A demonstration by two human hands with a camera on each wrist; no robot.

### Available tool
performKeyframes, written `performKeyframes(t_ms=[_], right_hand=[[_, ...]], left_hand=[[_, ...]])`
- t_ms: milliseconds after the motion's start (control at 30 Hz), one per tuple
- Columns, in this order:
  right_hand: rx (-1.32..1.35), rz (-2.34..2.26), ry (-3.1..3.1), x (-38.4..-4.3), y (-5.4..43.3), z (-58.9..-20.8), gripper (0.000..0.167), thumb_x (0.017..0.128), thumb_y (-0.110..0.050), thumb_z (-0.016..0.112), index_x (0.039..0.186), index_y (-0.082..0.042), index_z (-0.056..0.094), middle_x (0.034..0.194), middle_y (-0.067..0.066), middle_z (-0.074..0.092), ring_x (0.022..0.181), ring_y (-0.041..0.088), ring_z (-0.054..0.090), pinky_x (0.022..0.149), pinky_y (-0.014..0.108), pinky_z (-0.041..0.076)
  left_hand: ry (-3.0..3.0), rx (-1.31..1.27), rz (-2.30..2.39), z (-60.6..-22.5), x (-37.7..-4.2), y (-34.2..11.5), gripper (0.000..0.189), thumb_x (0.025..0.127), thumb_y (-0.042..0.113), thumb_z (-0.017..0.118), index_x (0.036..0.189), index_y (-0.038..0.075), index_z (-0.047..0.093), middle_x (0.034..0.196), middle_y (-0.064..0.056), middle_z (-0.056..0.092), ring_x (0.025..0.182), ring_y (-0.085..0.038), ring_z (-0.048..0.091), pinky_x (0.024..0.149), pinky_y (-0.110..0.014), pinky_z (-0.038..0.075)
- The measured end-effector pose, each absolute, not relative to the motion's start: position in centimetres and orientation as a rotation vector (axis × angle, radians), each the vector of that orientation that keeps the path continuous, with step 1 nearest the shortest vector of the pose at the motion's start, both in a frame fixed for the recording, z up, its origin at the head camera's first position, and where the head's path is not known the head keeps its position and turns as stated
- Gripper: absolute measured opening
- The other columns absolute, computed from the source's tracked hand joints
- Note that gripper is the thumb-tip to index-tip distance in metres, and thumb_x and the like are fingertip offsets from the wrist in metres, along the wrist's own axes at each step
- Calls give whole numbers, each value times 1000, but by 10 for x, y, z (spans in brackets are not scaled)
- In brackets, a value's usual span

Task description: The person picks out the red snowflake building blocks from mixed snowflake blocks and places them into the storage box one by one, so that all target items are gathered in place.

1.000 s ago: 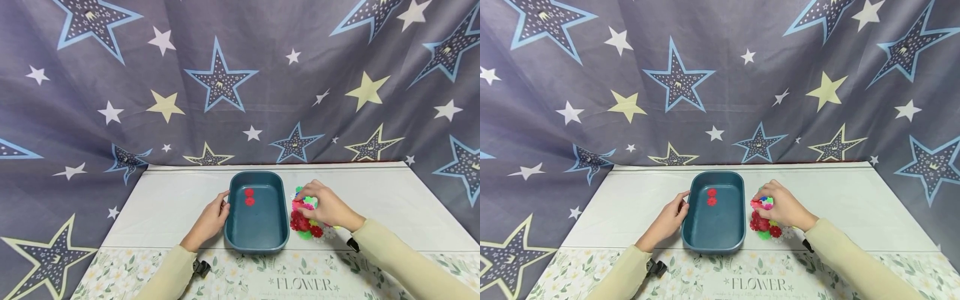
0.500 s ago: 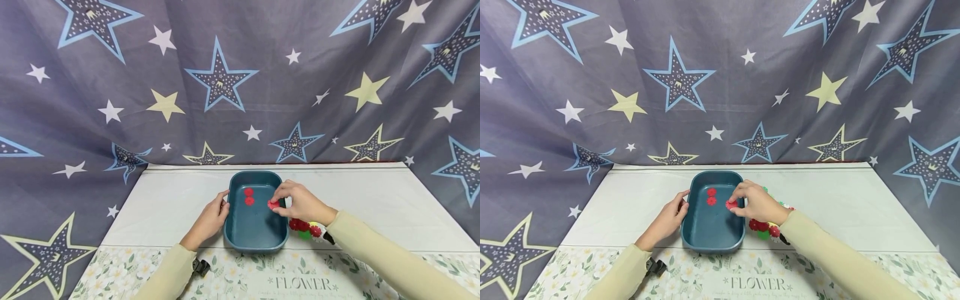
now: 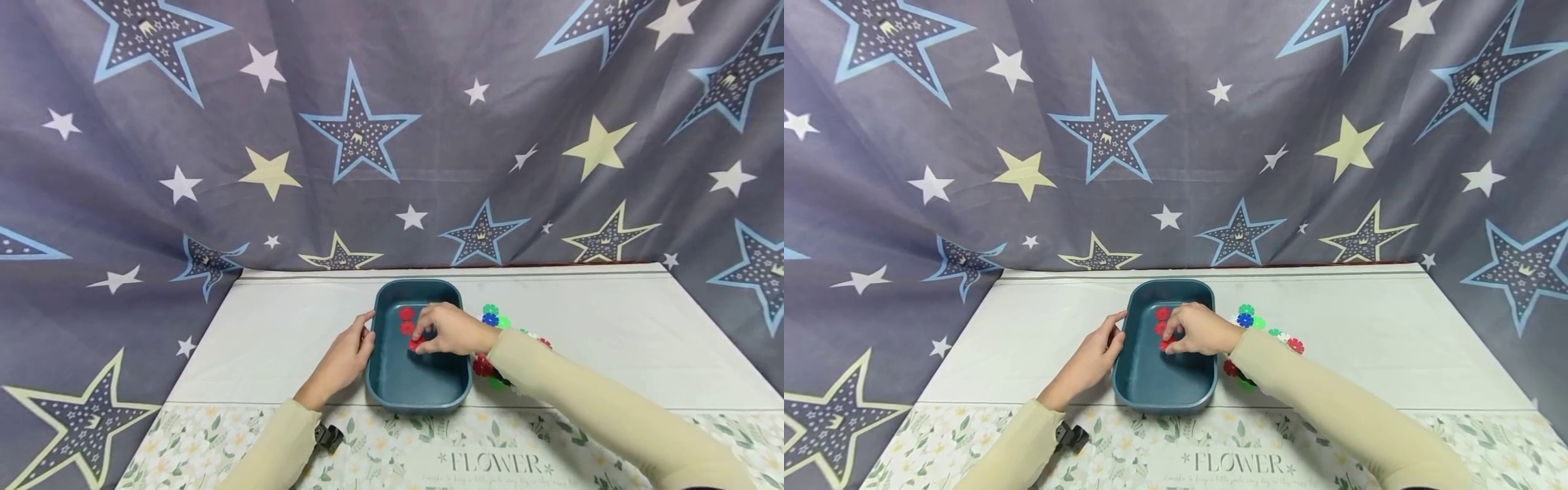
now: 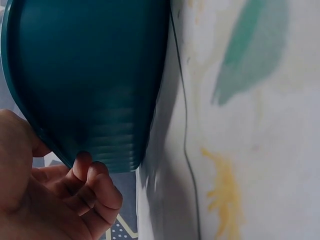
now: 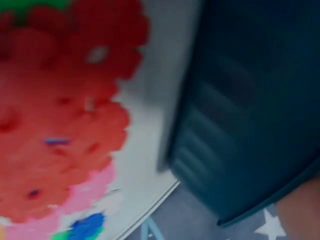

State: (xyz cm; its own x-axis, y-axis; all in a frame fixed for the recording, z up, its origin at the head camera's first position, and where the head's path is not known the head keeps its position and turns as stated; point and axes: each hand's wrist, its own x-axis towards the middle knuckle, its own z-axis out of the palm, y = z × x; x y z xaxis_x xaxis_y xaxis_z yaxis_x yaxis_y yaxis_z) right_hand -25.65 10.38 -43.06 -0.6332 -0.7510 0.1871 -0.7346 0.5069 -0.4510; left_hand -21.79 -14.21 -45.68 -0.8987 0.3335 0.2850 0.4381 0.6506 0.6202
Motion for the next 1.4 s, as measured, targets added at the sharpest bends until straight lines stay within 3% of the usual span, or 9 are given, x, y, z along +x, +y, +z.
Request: performKeyframes(t_ms=[67, 433, 733, 1000, 1267, 1400], right_hand=[[-1303, -733, 2698, -259, 97, -430, 15, 76, -29, 80, 86, -19, 76, 83, -10, 62, 72, 9, 52, 68, 28, 43], [-1235, -688, 2696, -271, 81, -440, 12, 74, -27, 82, 79, -18, 76, 79, -10, 67, 67, 2, 56, 63, 22, 46], [-1219, -659, 2700, -272, 82, -442, 11, 72, -24, 83, 79, -17, 78, 72, -12, 66, 66, 0, 57, 63, 22, 46], [-1233, -674, 2711, -272, 84, -446, 17, 70, -24, 85, 84, -16, 79, 80, -9, 62, 70, 3, 56, 64, 20, 46], [-1252, -648, 2711, -274, 83, -446, 20, 71, -21, 85, 89, -15, 79, 84, -7, 61, 79, 10, 59, 72, 24, 48], [-1326, -730, 2663, -275, 81, -443, 18, 74, -17, 82, 91, -12, 78, 85, -5, 60, 76, 9, 56, 68, 22, 46]], left_hand=[[-2717, -638, -1086, -457, -218, -143, 40, 98, 10, 50, 137, -1, 44, 75, 6, 48, 59, -8, 45, 57, -27, 41], [-2719, -673, -1073, -453, -216, -138, 41, 97, 10, 50, 136, -2, 44, 79, 5, 49, 62, -7, 46, 60, -27, 42], [-2734, -637, -1084, -453, -217, -138, 41, 97, 10, 50, 137, 1, 45, 78, 6, 49, 62, -8, 47, 61, -27, 43], [-2744, -630, -1090, -455, -218, -139, 40, 98, 10, 50, 137, 2, 45, 78, 6, 50, 61, -8, 47, 60, -27, 43], [-2744, -631, -1088, -456, -218, -142, 41, 98, 11, 49, 138, 3, 44, 78, 6, 50, 60, -7, 47, 59, -27, 43], [-2732, -632, -1111, -457, -218, -144, 41, 98, 11, 49, 138, 3, 44, 78, 7, 50, 60, -7, 47, 59, -27, 43]])
